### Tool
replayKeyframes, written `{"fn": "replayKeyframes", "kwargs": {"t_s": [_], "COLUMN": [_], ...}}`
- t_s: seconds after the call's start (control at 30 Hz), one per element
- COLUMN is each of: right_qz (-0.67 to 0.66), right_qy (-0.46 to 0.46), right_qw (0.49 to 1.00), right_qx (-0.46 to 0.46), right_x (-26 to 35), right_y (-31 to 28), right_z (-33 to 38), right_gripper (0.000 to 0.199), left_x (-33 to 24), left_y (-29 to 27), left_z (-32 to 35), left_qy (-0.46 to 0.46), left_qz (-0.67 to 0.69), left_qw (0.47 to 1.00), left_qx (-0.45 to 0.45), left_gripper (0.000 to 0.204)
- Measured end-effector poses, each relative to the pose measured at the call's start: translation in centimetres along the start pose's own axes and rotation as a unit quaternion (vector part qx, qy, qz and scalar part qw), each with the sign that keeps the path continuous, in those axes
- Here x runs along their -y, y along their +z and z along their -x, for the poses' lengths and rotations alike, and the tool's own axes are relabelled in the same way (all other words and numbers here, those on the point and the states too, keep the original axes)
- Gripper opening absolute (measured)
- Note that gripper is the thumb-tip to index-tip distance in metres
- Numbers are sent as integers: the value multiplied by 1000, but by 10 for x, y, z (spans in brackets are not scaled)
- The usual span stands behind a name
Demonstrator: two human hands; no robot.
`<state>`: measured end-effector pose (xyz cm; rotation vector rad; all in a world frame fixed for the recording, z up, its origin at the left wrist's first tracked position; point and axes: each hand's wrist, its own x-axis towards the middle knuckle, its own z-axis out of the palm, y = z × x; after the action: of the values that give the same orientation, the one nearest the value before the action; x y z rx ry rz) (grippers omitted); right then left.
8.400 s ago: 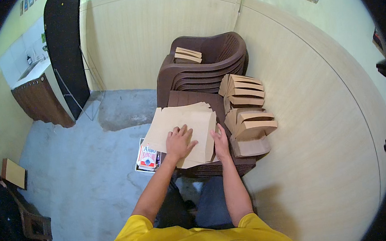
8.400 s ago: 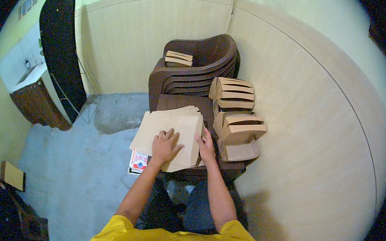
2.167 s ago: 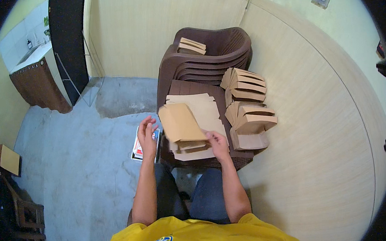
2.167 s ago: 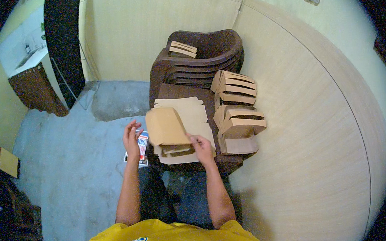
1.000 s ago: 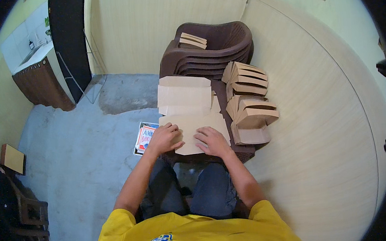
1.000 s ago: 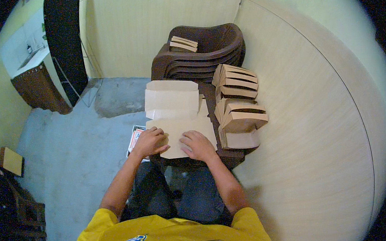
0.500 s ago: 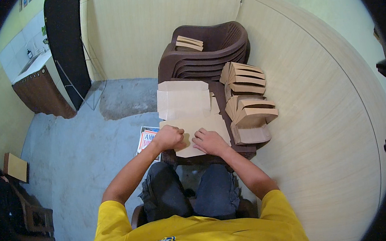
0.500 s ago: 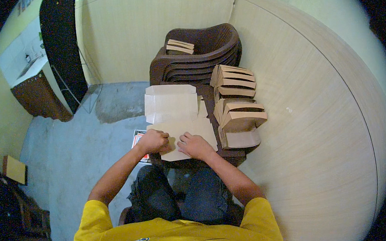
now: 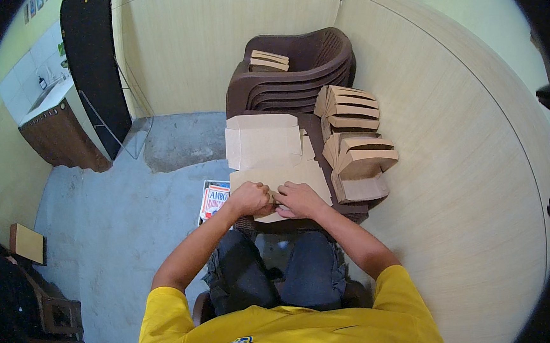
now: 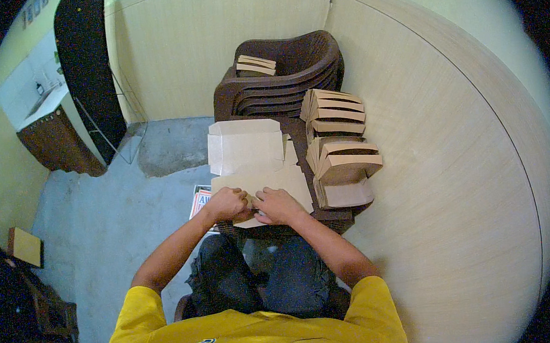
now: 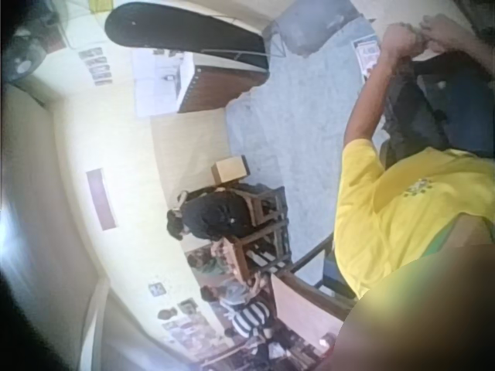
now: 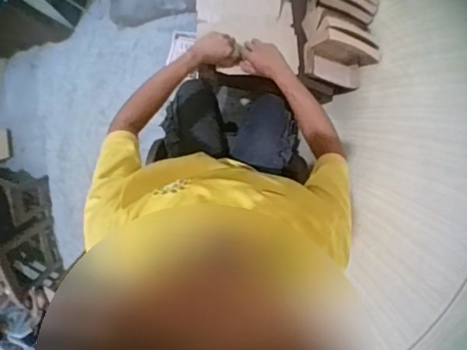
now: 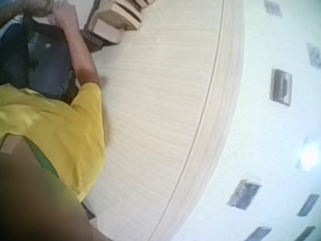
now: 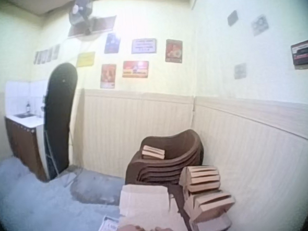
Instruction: The person assembles flat cardboard pieces into small boxes by folding the sides and securing them with small fasteners. The person repeatedly picks up a flat piece, folds the flaps, inserts fasteners, and places the finished box into a growing stack on the right.
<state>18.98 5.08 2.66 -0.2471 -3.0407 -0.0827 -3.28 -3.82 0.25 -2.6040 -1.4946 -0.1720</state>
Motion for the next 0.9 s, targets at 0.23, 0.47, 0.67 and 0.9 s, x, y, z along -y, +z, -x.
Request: {"fn": "replayKeyframes", "kwargs": {"t_s": [0.23, 0.47, 0.67, 0.9], "right_qz": [32, -51, -135, -139], "right_qy": [91, 184, 294, 418], "right_qw": [994, 976, 940, 885], "right_qx": [-51, -102, -108, -152], "right_x": [12, -15, -34, -13], "right_y": [27, 32, 28, 24], "right_z": [-2, -11, -11, -19], "right_gripper": [17, 26, 53, 102], "left_x": [-13, 2, 16, 11], "left_y": [24, 22, 12, 31], "left_z": [13, -1, 7, 10], "left_qy": [-48, -163, -225, -264], "left_qz": [0, 63, 96, 169], "left_qw": [988, 982, 967, 936], "left_qx": [-148, -70, -74, -161], "left_gripper": [13, 27, 32, 35]}}
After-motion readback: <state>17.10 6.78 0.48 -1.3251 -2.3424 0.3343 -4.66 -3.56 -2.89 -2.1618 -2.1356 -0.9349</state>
